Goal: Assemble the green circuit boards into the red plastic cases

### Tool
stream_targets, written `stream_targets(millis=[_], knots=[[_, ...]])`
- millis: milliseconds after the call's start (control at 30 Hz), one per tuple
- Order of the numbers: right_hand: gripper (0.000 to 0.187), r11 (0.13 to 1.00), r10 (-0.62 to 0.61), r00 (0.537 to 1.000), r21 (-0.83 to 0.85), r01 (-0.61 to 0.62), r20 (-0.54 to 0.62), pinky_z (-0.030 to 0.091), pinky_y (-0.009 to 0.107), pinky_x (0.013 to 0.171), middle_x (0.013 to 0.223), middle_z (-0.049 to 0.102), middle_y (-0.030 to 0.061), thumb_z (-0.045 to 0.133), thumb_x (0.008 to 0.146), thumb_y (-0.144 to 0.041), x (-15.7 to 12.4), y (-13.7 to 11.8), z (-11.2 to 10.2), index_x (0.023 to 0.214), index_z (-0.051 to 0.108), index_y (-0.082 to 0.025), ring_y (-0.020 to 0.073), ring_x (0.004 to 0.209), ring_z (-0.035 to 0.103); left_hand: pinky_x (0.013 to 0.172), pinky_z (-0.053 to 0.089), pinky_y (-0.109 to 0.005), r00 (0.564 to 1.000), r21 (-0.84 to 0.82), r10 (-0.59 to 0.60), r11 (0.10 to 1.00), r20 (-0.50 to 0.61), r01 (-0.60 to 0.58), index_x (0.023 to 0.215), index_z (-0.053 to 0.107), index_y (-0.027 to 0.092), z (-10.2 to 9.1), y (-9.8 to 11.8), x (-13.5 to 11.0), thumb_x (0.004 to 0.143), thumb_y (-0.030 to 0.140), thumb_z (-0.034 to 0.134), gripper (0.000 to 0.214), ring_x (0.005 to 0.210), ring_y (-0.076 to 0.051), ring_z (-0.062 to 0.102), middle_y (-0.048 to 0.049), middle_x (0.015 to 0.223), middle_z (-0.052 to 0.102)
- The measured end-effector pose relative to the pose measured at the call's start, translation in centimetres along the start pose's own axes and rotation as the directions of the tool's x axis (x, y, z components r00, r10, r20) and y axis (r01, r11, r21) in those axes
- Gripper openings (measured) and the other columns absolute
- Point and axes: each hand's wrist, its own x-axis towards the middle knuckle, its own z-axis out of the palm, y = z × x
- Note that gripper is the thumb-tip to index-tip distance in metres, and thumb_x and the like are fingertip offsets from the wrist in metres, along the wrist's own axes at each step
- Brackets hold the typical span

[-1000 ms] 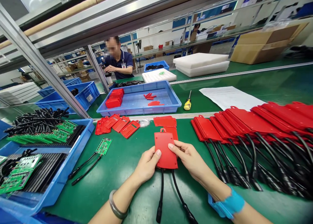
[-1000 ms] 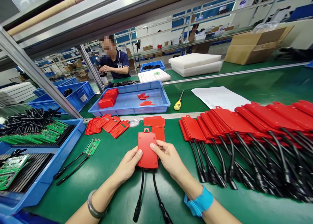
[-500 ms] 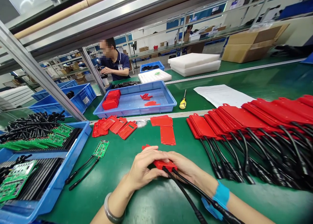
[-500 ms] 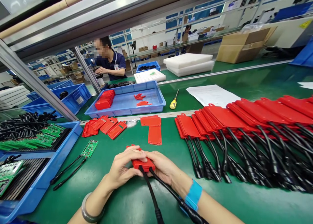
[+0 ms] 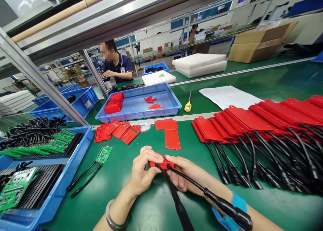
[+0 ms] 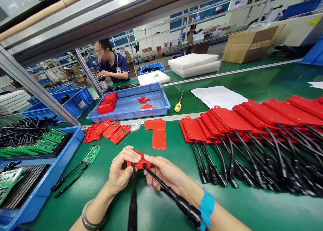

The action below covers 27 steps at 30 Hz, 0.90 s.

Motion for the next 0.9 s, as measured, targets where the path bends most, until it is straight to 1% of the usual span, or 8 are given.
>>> stream_targets(millis=[133,267,467,567,667,767,833,900], knots=[[0.032,0.987,-0.16,0.987,0.015,0.161,-0.032,0.032,0.015,0.033,0.04,0.052,-0.004,0.071,0.07,-0.04,0.0,-0.2,-0.3,0.058,0.057,-0.013,0.0051,0.032,0.042,0.097,0.032,-0.044,0.982,0.115,0.158,0.979,0.101,-0.169,0.097,0.058,0.02,0.1,-0.2,0.0,0.089,0.032,0.05,0.016,0.089,-0.018,0.063,-0.005,0.089,0.069],[0.036,0.957,-0.256,0.967,-0.135,0.255,0.008,0.033,0.017,0.037,0.052,0.059,0.0012,0.06,0.079,-0.045,0.0,-0.5,-0.2,0.064,0.059,-0.011,0.007,0.04,0.047,0.099,0.029,-0.044,0.946,0.232,0.248,0.927,0.207,-0.294,0.103,0.057,0.02,-0.3,-0.3,0.0,0.089,0.023,0.052,0.016,0.095,-0.019,0.061,-0.0055,0.092,0.069],[0.041,0.866,-0.355,0.935,-0.376,0.329,-0.001,0.033,0.018,0.039,0.054,0.057,-0.0001,0.058,0.077,-0.053,-0.2,-1.2,-0.7,0.07,0.056,-0.013,0.007,0.04,0.043,0.106,0.022,-0.045,0.908,0.421,0.262,0.82,0.327,-0.388,0.115,0.056,0.026,-0.9,-1.2,-0.3,0.081,0.015,0.061,0.036,0.108,-0.021,0.057,-0.0037,0.104,0.069],[0.041,0.786,-0.471,0.879,-0.489,0.379,-0.076,0.033,0.019,0.042,0.054,0.058,0.0,0.056,0.078,-0.054,-0.5,-2.3,-1.6,0.071,0.055,-0.014,0.0077,0.041,0.044,0.11,0.016,-0.047,0.953,0.464,0.152,0.846,0.263,-0.263,0.12,0.056,0.031,-0.3,-1.5,-0.5,0.077,0.02,0.066,0.045,0.122,-0.025,0.047,-0.0051,0.125,0.06],[0.038,0.698,-0.568,0.812,-0.6,0.392,-0.131,0.031,0.02,0.043,0.054,0.058,-0.0004,0.053,0.082,-0.051,-1.1,-3.3,-2.3,0.071,0.054,-0.014,0.008,0.042,0.042,0.11,0.02,-0.047,0.987,0.214,-0.154,0.967,0.051,0.14,0.13,0.046,0.032,1.1,-1.3,-0.7,0.079,0.028,0.064,0.054,0.129,-0.027,0.039,-0.0074,0.139,0.046],[0.031,0.628,-0.6,0.794,-0.676,0.387,-0.103,0.029,0.021,0.044,0.055,0.058,-0.0011,0.055,0.083,-0.044,-1.4,-3.2,-1.7,0.069,0.054,-0.015,0.0094,0.044,0.043,0.099,0.039,-0.044,0.842,-0.393,-0.539,0.77,0.023,0.503,0.135,0.038,0.025,2.5,-1.1,-0.6,0.087,0.036,0.052,0.052,0.119,-0.027,0.05,-0.013,0.134,0.049],[0.027,0.527,-0.624,0.781,-0.758,0.385,-0.037,0.03,0.022,0.048,0.056,0.057,-0.002,0.054,0.085,-0.038,-1.4,-2.7,-0.7,0.068,0.054,-0.017,0.011,0.049,0.046,0.089,0.047,-0.039,0.76,-0.612,-0.641,0.558,0.109,0.56,0.124,0.05,0.017,2.9,-1.2,-0.5,0.085,0.036,0.055,0.043,0.106,-0.026,0.06,-0.0152,0.121,0.059],[0.021,0.38,-0.653,0.756,-0.845,0.375,0.042,0.032,0.023,0.053,0.059,0.056,-0.0027,0.053,0.087,-0.033,-1.4,-2.0,0.2,0.072,0.057,-0.018,0.0123,0.055,0.048,0.082,0.049,-0.033,0.719,-0.677,-0.685,0.476,0.114,0.561,0.106,0.059,0.013,2.7,-1.3,-0.4,0.079,0.03,0.064,0.033,0.094,-0.023,0.064,-0.0135,0.107,0.067]])
